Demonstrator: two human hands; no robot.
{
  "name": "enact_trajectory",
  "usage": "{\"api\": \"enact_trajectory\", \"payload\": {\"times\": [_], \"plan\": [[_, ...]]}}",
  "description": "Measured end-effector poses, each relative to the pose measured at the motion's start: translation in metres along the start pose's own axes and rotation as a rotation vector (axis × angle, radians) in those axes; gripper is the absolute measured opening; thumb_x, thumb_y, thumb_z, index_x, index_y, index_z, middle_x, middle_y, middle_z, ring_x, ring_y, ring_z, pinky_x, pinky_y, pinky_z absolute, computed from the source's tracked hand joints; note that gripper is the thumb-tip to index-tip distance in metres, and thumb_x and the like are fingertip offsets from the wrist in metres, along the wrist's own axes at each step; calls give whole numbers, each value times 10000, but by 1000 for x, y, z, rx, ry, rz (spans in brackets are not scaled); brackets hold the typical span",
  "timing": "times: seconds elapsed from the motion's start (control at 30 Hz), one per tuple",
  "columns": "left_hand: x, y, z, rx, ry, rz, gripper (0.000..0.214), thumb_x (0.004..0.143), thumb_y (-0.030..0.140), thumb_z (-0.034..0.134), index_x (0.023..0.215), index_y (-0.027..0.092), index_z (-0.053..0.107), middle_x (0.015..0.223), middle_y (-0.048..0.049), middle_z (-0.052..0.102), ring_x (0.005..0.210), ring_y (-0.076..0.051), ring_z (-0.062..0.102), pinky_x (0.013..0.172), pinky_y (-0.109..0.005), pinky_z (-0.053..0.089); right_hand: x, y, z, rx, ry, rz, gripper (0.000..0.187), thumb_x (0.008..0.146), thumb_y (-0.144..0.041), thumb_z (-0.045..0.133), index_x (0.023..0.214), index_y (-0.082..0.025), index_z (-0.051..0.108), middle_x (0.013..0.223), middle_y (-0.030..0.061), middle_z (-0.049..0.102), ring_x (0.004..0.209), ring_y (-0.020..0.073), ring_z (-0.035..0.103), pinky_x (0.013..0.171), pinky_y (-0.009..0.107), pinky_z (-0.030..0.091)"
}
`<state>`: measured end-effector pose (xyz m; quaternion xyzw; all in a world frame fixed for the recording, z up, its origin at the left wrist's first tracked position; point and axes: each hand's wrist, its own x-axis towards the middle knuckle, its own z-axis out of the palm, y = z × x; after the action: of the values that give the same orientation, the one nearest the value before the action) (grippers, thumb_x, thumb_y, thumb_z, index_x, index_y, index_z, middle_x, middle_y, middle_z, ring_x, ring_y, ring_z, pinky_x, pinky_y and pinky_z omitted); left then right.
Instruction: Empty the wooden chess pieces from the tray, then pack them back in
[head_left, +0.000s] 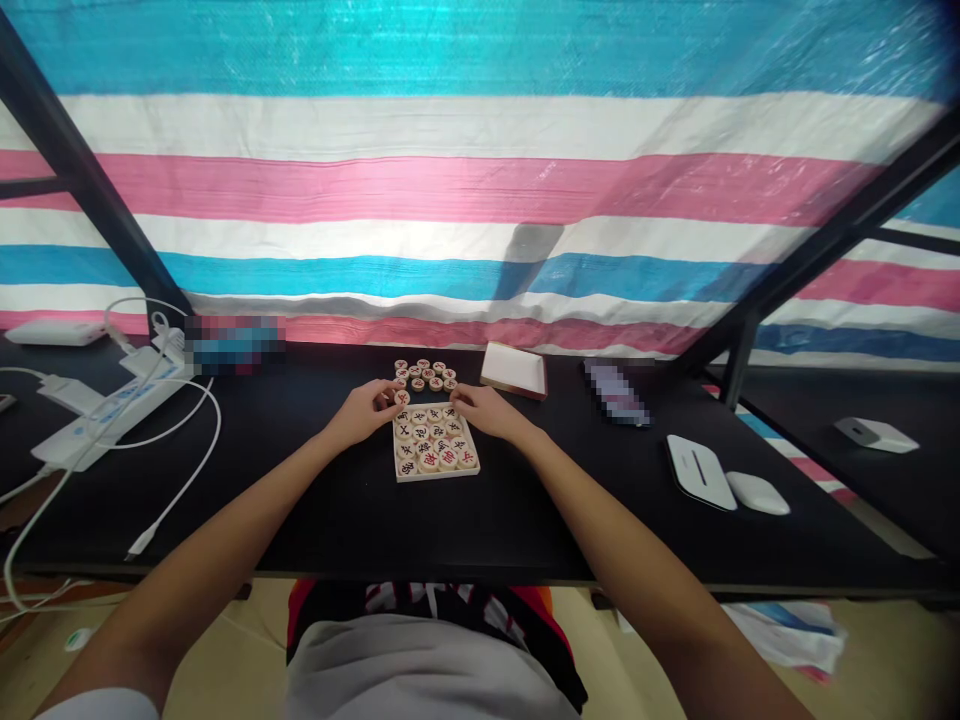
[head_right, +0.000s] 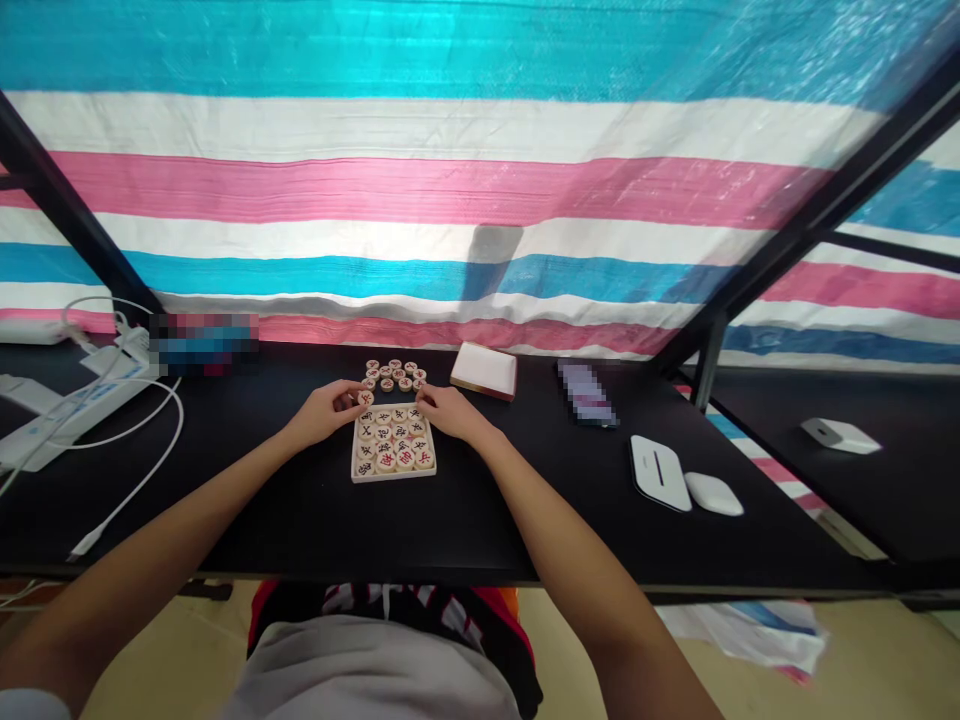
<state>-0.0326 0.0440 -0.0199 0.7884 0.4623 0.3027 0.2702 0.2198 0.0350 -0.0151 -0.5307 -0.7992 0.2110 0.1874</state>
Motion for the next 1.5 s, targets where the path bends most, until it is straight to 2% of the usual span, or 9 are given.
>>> {"api": "enact_trajectory", "payload": {"times": [0.1, 0.23, 0.43, 0.6, 0.7, 0.87, 1.17, 1.3, 1.5], "plan": [[1, -2, 0, -2, 4, 67, 387, 785, 405, 584, 1111, 199, 617, 892, -20, 592, 676, -122, 543, 661, -262, 486, 0, 1, 1, -9, 6, -8, 192, 850, -234, 421, 848, -160, 598, 716, 5, 605, 643, 126, 501, 626, 226, 322], [3, -4, -1, 1, 6, 73, 360, 782, 382, 575, 1090, 204, 630, 880, -17, 574, 670, -118, 530, 684, -267, 488, 1, 2, 1, -19, 7, -11, 197, 853, -240, 423, 859, -159, 602, 714, 9, 607, 636, 128, 496, 624, 227, 318], [5, -4, -4, -119, 54, -25, 393, 733, 400, 624, 1058, 181, 652, 848, -17, 596, 653, -114, 525, 677, -268, 480, 1, 2, 1, -13, 12, -31, 205, 861, -249, 411, 848, -160, 596, 689, 5, 592, 618, 123, 484, 611, 224, 308], [7, -6, -6, -225, -17, -131, 475, 712, 478, 666, 1057, 151, 660, 880, -62, 680, 739, -171, 601, 709, -296, 491, 1, 3, 1, -15, 17, -37, 203, 861, -250, 413, 841, -158, 593, 700, 14, 600, 626, 125, 493, 612, 224, 309], [7, -6, -6, -248, -74, -179, 502, 739, 550, 622, 1030, 145, 679, 875, -69, 697, 749, -182, 610, 677, -285, 487, 1, 4, 2, -12, 20, -29, 201, 860, -253, 417, 843, -163, 596, 704, 11, 605, 626, 125, 501, 613, 222, 313], [6, -6, -7, -229, -91, -154, 510, 791, 582, 539, 1015, 146, 681, 860, -62, 688, 746, -169, 595, 664, -268, 477, 2, 6, 3, -13, 26, -17, 183, 851, -242, 438, 841, -168, 604, 700, 6, 617, 619, 124, 502, 605, 220, 317], [7, -13, -4, -309, -100, -120, 489, 742, 443, 639, 1127, 145, 605, 896, -73, 671, 808, -193, 629, 719, -300, 496, 2, 4, 3, -24, 36, -34, 185, 858, -233, 434, 836, -169, 606, 712, 12, 628, 626, 126, 513, 611, 219, 322], [7, -15, -3, -268, -64, -78, 449, 749, 401, 623, 1133, 167, 622, 963, -63, 642, 721, -148, 605, 693, -285, 488, 2, 5, 4, -29, 34, -25, 190, 859, -245, 436, 843, -166, 608, 700, 10, 622, 620, 127, 512, 602, 218, 320], [7, -10, -5, -181, -35, -71, 450, 779, 419, 588, 1144, 161, 635, 858, -41, 642, 636, -128, 563, 644, -261, 468, 3, 7, 5, -29, 39, -37, 193, 861, -246, 429, 849, -169, 605, 706, 10, 623, 613, 123, 500, 597, 218, 311]]}}
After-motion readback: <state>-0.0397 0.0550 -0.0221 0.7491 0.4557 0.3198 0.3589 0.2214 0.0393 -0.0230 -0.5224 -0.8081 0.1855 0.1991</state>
